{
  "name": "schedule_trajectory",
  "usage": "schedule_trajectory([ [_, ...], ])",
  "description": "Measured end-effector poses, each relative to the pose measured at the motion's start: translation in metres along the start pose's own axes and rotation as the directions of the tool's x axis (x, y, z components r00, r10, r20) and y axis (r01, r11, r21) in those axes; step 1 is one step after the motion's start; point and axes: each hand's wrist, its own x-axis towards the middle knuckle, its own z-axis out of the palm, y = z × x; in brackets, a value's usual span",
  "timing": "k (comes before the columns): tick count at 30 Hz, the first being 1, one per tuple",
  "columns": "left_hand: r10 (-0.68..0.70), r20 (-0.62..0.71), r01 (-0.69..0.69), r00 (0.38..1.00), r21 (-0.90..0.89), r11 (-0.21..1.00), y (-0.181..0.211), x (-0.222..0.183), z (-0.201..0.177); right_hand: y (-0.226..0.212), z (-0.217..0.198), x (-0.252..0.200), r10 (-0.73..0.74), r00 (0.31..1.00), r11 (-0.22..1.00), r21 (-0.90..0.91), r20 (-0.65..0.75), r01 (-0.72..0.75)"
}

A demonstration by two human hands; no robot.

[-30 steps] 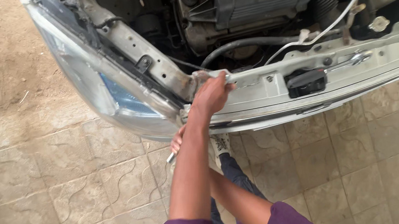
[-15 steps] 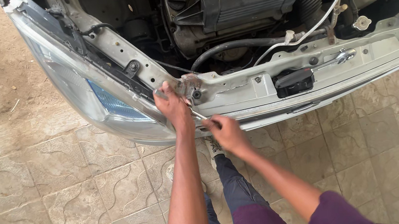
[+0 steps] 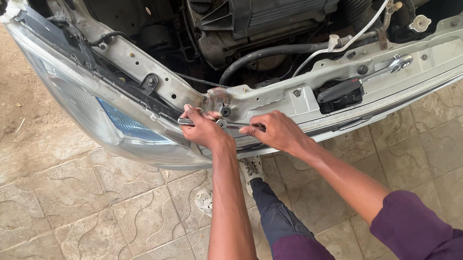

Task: The person removes bolts from the engine bay frame and headlight assembly of a car using a socket wrench and a screwdriver. They manipulate the fasteners to loosen them while another person assists by holding the tools and the car component.

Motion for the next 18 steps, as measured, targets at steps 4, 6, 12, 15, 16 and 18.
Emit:
schedule_trajectory([
  [4,-0.144,-0.041,0.143,0.989,-0.029,0.989,0.008,-0.001,-0.005,0.008,-0.010,0.015,-0.067,0.998,0.985,-0.158,0.010,0.067],
  [6,-0.184,-0.039,0.182,0.982,-0.034,0.983,0.012,-0.004,-0.008,0.011,-0.014,0.021,-0.149,0.989,0.972,-0.184,0.009,0.149],
  [12,-0.244,-0.084,0.231,0.966,-0.139,0.963,0.013,-0.017,-0.018,0.016,-0.020,0.023,-0.309,0.950,0.920,-0.240,0.040,0.309],
  [15,-0.273,-0.123,0.251,0.954,-0.166,0.954,0.010,-0.021,-0.026,0.018,-0.021,0.028,-0.318,0.945,0.903,-0.283,0.072,0.325],
  [16,-0.266,-0.118,0.246,0.957,-0.163,0.955,0.010,-0.022,-0.031,0.019,-0.021,0.028,-0.338,0.938,0.894,-0.286,0.071,0.344],
  [18,-0.264,-0.112,0.247,0.958,-0.144,0.958,0.004,-0.024,-0.034,0.021,-0.024,0.030,-0.352,0.933,0.883,-0.303,0.076,0.358],
])
